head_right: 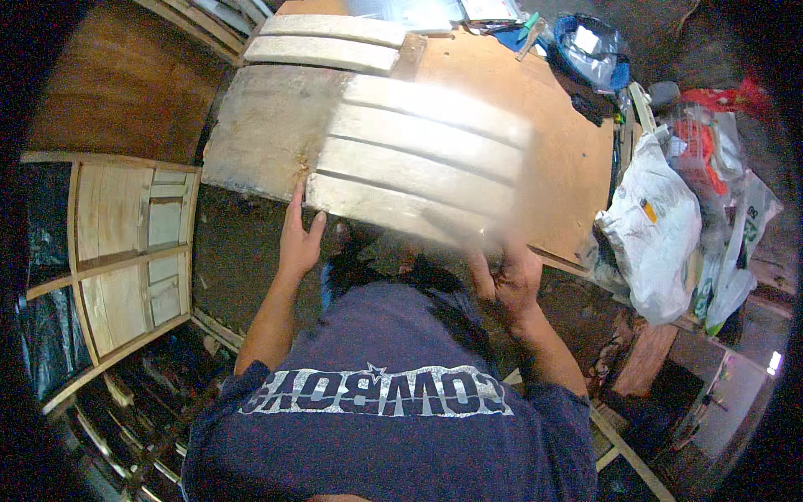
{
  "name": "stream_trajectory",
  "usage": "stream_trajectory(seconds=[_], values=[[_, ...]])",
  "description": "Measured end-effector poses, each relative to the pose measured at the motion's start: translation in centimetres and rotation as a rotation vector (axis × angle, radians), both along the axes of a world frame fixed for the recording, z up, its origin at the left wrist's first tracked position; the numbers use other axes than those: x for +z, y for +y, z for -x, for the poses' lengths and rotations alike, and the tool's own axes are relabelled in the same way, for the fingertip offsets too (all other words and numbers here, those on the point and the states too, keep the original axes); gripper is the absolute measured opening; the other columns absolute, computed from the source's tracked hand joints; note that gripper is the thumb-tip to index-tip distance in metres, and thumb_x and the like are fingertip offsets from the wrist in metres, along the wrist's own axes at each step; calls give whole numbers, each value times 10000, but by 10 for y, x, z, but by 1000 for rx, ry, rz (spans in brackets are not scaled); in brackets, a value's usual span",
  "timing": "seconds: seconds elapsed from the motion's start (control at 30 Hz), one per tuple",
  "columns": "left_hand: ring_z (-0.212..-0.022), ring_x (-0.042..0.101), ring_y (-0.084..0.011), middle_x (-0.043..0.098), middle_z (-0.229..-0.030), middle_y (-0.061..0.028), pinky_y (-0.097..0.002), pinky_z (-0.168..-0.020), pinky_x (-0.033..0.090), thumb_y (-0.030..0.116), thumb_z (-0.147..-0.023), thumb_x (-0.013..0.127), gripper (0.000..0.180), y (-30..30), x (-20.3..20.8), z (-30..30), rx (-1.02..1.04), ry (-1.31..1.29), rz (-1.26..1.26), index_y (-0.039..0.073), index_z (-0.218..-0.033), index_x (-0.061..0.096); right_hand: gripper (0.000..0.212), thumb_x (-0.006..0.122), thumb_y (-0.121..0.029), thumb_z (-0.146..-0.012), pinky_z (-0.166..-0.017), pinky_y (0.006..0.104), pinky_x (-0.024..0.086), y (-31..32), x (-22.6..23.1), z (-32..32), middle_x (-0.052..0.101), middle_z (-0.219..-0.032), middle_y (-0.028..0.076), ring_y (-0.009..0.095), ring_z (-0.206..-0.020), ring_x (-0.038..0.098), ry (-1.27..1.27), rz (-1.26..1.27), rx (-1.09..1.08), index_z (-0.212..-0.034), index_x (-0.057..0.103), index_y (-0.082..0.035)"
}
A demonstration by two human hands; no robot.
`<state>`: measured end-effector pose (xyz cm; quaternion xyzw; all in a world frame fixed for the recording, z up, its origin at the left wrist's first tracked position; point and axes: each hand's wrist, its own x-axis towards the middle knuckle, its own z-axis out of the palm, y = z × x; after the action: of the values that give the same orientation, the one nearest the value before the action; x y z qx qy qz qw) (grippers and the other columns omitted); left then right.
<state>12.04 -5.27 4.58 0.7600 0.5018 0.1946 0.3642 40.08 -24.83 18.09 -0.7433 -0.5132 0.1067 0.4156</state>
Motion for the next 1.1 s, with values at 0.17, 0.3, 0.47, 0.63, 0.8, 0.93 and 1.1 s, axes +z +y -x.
stream_trajectory(seconds=[0.17,0.3,0.47,0.63,0.8,0.93,1.1], values=[[-1434,360,-376,360,-1553,-236,-429,-1174,290,249,-965,610,735,2,-6,4,15,-42,-5,48,-1564,235,193,703,-106,-912,-637,333,507,20,-9,12,638,-863,155,186,-694,644,128,96,82,-1036,589,-12],[-1409,386,-405,380,-1530,-257,-454,-1155,320,253,-953,621,762,3,-8,7,18,-116,11,44,-1565,218,243,696,-123,-920,-657,337,508,50,-11,22,618,-884,161,227,-745,646,-104,280,296,-1094,565,-16],[-1411,389,-393,388,-1523,-260,-433,-1162,314,219,-944,625,764,4,-10,9,32,-106,52,6,-1555,219,232,690,-141,-933,-616,355,499,66,-9,33,607,-858,166,242,-659,615,-44,83,180,-1083,564,-17],[-1411,398,-374,399,-1522,-244,-421,-1171,306,165,-939,617,748,4,-6,11,44,-129,71,12,-1556,223,251,693,-150,-935,-580,353,500,85,-18,39,639,-819,162,242,-656,654,-79,56,304,-1099,554,-21],[-1404,414,-363,407,-1521,-230,-414,-1160,324,127,-930,617,761,2,-5,15,38,-146,91,47,-1568,210,256,698,-149,-934,-558,335,501,106,-14,63,627,-772,139,234,-618,643,-73,-52,289,-1099,538,-36],[-1401,417,-367,403,-1525,-230,-411,-1154,331,114,-934,606,762,4,0,15,34,-124,51,48,-1571,194,253,683,-160,-946,-547,351,489,132,-23,75,609,-810,142,246,-605,621,-99,50,457,-1112,526,-49],[-1399,415,-374,404,-1523,-231,-411,-1153,333,91,-922,598,785,6,-5,17,13,-133,72,50,-1577,168,211,682,-167,-950,-574,349,489,141,-26,75,595,-808,141,261,-599,596,-137,99,337,-1072,550,-57]])
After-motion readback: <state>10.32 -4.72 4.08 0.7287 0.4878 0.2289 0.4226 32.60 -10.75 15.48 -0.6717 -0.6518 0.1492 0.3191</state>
